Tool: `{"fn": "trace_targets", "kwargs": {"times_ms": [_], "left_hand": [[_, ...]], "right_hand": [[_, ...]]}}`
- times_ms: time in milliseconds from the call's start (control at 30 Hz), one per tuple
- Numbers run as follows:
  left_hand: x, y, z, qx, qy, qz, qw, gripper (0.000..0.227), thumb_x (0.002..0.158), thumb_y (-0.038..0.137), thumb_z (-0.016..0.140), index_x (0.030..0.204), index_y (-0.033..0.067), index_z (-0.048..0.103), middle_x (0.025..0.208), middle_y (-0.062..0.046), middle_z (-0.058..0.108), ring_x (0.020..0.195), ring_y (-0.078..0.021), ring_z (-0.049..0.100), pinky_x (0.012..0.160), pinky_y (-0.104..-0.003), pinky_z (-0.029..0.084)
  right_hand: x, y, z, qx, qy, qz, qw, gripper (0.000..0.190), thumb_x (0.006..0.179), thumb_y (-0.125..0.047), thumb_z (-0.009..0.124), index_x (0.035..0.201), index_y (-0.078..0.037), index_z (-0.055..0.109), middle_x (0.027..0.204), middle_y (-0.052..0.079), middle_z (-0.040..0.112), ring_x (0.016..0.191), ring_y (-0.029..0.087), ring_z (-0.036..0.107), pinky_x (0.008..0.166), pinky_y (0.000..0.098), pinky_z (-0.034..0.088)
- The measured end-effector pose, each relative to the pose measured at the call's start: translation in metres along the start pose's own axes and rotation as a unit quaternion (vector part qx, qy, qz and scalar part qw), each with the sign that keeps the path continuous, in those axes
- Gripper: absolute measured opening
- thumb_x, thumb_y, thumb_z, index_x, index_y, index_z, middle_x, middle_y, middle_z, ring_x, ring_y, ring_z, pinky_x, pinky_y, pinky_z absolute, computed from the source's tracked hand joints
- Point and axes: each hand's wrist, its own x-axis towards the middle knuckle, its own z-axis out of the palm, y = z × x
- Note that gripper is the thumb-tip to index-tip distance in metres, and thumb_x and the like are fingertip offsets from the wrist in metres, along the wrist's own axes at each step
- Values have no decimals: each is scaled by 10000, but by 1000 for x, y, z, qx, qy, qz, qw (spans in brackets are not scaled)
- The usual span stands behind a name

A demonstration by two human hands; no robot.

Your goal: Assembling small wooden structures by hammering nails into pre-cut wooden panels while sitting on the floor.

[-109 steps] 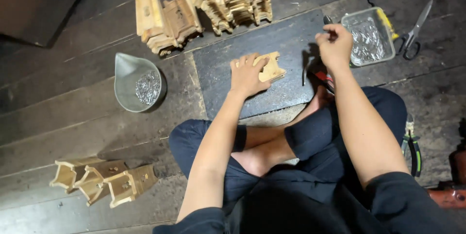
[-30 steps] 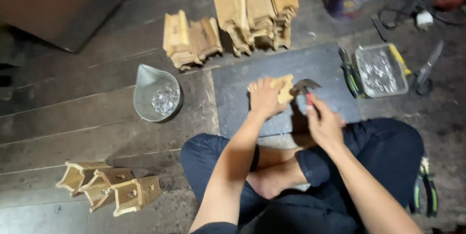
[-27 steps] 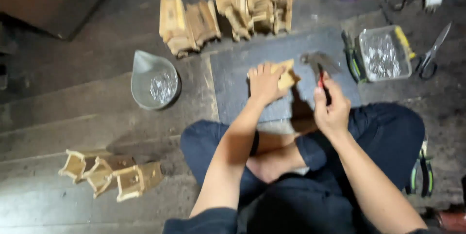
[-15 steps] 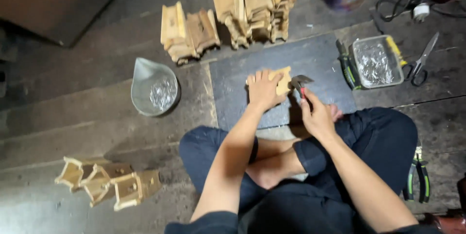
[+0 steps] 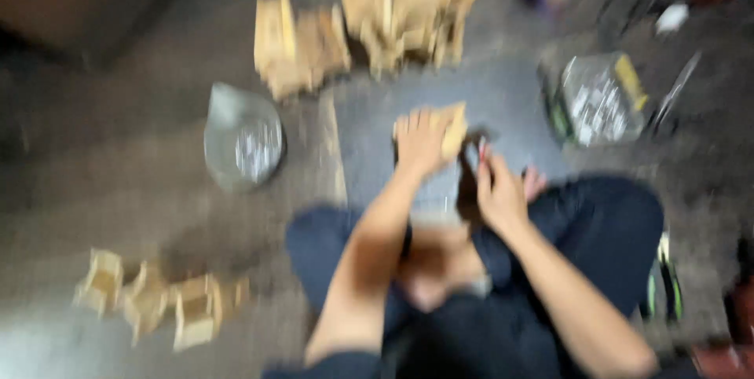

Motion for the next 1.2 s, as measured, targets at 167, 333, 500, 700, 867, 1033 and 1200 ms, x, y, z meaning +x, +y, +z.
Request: {"fn": "trace_targets", "kwargs": {"times_ms": [167, 333, 500, 700, 867, 1033, 1200], "left_hand": [[4, -5, 5, -1, -71, -11, 997, 827, 699, 437, 873, 1460, 256, 605, 1443, -132, 557, 1348, -344, 464, 1124, -587, 263], [16, 13, -57, 113, -212, 92, 966, 657, 948, 408, 726, 1556, 414, 478, 1637, -5, 451, 1556, -288, 282, 1152, -872, -18], [-17, 28, -108, 118, -156, 13, 981, 600, 1012, 152, 622, 1563, 352, 497, 1743, -112, 253, 1627, -353, 102, 1114, -886, -12], [-14, 54, -38, -120, -90, -231, 961, 1218, 793, 413, 890, 1682, 53, 139, 1704, -385, -50, 1475, -556, 323, 1073, -719, 399], [-24, 0, -29, -57, -113, -51, 991, 1011, 781, 133, 763, 1660, 248, 277, 1735, -309, 36, 1435, -518, 331, 1090, -578, 418], [-37, -46, -27, -110, -134, -17, 985, 836, 897, 98, 720, 1637, 276, 373, 1737, -238, 190, 1537, -483, 297, 1202, -633, 341], [-38, -72, 8, -217, -41, 31, 975, 723, 918, 60, 782, 1572, 196, 503, 1749, -207, 187, 1602, -438, 234, 1240, -566, 338]], "right_hand": [[29, -18, -71, 147, -41, 30, 988, 402, 1089, -378, 586, 1423, -167, 657, 1343, 205, 703, 1248, 606, 558, 1080, 716, 298], [123, 23, -59, -33, -128, 49, 990, 420, 1048, -401, 581, 1460, -333, 544, 1163, 149, 758, 1099, 447, 735, 884, 637, 558], [155, 54, 2, -260, -288, -9, 922, 578, 818, -426, 694, 1378, -340, 580, 1103, 167, 788, 978, 467, 791, 727, 630, 539], [196, 0, -121, -208, -249, 13, 946, 518, 977, -441, 639, 1280, -54, 800, 1215, 319, 786, 1225, 528, 687, 952, 695, 515], [238, 90, -117, -231, -260, 105, 931, 453, 957, -353, 651, 1303, -77, 744, 1356, 267, 717, 1238, 496, 675, 943, 606, 573], [240, 153, -71, -231, -313, 96, 916, 590, 917, -340, 649, 1361, 42, 726, 1431, 303, 676, 1285, 494, 663, 1048, 521, 542], [237, 140, -80, -262, -342, 123, 894, 413, 958, -93, 687, 1343, 56, 690, 1336, 284, 727, 1163, 477, 736, 913, 551, 627]]}}
